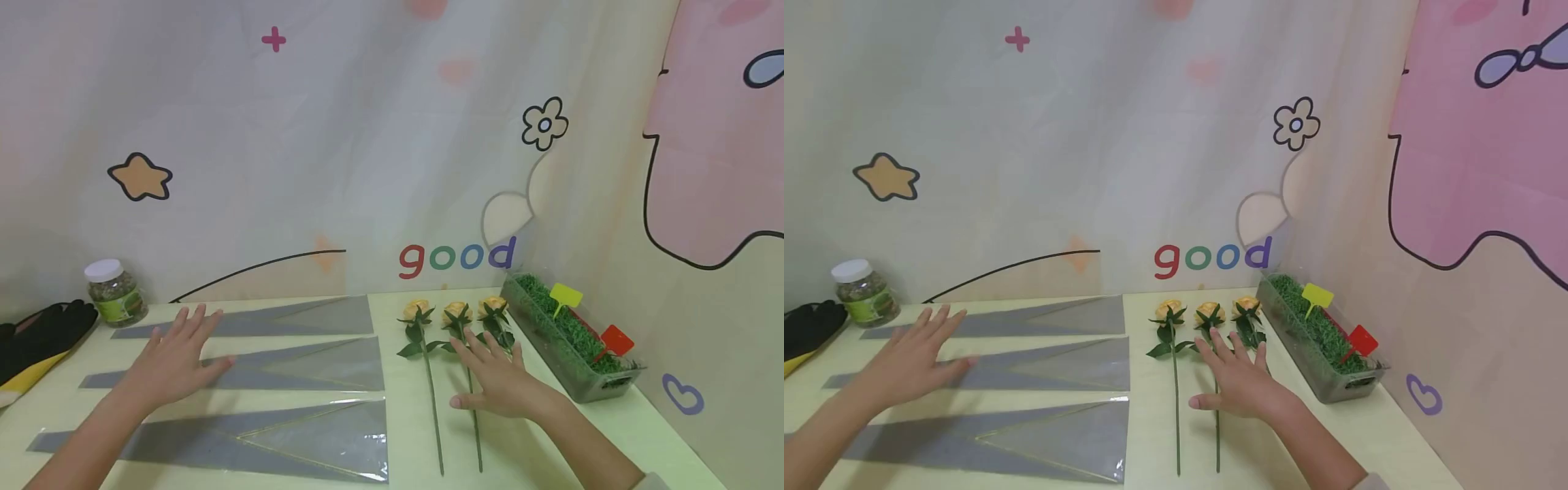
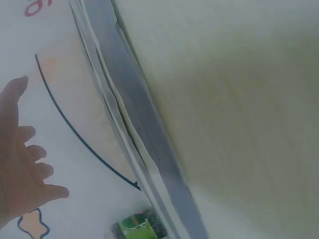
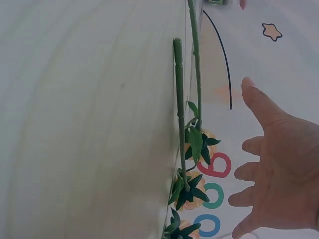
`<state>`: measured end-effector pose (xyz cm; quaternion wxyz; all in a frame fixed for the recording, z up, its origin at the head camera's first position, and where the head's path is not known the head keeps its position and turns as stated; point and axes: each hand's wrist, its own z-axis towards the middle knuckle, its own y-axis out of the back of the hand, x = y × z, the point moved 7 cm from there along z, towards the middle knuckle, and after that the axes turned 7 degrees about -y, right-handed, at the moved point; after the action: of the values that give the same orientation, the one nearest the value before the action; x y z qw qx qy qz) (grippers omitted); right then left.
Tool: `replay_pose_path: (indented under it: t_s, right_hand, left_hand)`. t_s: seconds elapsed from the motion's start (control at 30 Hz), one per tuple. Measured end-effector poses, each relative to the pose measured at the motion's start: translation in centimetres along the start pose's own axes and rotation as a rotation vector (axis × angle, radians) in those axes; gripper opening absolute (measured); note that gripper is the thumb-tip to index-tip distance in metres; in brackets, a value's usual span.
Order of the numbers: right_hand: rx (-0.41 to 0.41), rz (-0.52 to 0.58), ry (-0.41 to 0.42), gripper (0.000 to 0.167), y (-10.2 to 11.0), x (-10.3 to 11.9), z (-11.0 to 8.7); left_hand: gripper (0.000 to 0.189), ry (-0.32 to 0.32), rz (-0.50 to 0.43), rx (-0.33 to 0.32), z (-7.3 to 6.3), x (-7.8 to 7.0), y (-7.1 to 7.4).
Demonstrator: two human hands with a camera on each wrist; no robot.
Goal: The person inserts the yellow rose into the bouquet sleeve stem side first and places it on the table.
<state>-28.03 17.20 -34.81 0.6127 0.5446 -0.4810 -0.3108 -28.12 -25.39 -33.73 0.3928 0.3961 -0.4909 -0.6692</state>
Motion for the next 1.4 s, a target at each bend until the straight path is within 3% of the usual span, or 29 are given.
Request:
replay_pose_path:
  t_s: [0.27, 0.7, 0.97, 1.4]
  right_hand:
    - [-0.002, -0.007, -0.002, 0.091, -0.1, 0.0, -0.1]
    - [-0.015, 0.000, -0.002, 0.091, 0.0, 0.0, 0.0]
    - [0.001, 0.019, 0.000, 0.092, -0.4, 0.1, 0.0]
    - [0.003, -0.040, 0.022, 0.090, -0.1, 1.1, 0.6]
  left_hand:
    - [0.083, 0.009, -0.016, 0.004, 3.6, 0.5, -1.4]
    - [0.082, 0.150, -0.144, 0.113, 7.8, 2.0, -5.0]
    - [0.081, 0.263, -0.182, 0.188, 8.2, 3.4, -6.9]
    - [0.072, 0.296, -0.257, 0.314, 7.9, 2.8, -8.1]
